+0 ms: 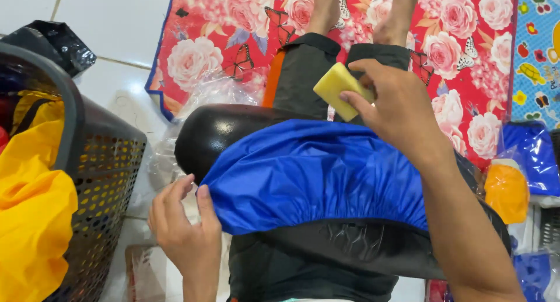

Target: The person cleans a blue seat cover on a black motorcycle seat using a yellow sponge, then folds it and places it into a clear plastic bag. The person then picks up a red seat cover, places it on the seat, and uses scissors to trim a black elastic band attached to it.

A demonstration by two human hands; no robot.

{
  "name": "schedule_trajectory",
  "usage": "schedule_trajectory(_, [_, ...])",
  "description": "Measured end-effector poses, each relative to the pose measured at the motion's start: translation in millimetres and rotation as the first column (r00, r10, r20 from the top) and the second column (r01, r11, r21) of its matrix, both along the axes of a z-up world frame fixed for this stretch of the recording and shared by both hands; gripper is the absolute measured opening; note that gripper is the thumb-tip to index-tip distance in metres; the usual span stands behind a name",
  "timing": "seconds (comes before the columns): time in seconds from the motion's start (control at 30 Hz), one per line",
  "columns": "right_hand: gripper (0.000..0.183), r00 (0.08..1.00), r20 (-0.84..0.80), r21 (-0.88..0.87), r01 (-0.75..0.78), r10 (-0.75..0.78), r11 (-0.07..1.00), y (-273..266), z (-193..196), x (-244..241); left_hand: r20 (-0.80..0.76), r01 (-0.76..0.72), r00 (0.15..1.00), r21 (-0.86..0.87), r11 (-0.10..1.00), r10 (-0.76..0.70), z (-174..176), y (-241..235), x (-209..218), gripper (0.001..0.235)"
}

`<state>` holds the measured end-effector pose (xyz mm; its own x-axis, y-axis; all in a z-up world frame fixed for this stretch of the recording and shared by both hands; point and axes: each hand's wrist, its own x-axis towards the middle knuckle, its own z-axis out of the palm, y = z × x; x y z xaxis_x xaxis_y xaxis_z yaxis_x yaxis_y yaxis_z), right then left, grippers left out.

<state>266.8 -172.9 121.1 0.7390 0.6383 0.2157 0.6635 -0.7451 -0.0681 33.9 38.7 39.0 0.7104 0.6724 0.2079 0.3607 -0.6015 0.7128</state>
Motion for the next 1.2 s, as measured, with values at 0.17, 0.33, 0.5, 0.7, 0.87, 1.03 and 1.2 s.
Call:
schedule_trajectory(0.17, [0.033, 0.828, -0.557, 0.179, 0.194, -0.063, 0.965, 0, -2, -69, 0.025, 0.430, 0.900, 0.118, 0.895, -0.436, 27, -58, 27, 0.034])
schedule_trajectory(0.33, [0.033, 0.906, -0.322, -0.009, 0.288, -0.276, 0.958, -76, -51, -80, -0.232, 0.520, 0.853, 0.302, 0.799, -0.468, -23, -68, 48, 0.068])
schedule_trajectory(0.5, [0.036, 0.716, -0.251, -0.164, 0.632, -0.651, 0.758, -210, -62, -86, -0.268, 0.521, 0.850, 0.316, 0.793, -0.453, -24, -64, 52, 0.065])
schedule_trajectory(0.7, [0.035, 0.522, 0.176, -0.258, 0.843, -0.835, 0.472, -331, -55, -134, -0.402, 0.596, 0.793, 0.360, 0.718, -0.457, 1, -64, 50, 0.071])
schedule_trajectory(0.87, [0.025, 0.534, -0.377, 0.231, 0.845, -0.756, 0.482, -224, -29, -156, -0.364, 0.651, 0.755, 0.319, 0.689, -0.545, 21, -75, 66, 0.075])
schedule_trajectory(1.03, [0.037, 0.497, -0.246, 0.140, 0.868, -0.832, 0.477, -255, -61, -198, -0.475, 0.660, 0.747, 0.438, 0.611, -0.466, -19, -71, 72, 0.076])
schedule_trajectory(1.2, [0.046, 0.362, -0.005, 0.158, 0.921, -0.932, 0.357, -310, -58, -238, -0.511, 0.668, 0.738, 0.466, 0.580, -0.440, -17, -71, 73, 0.075])
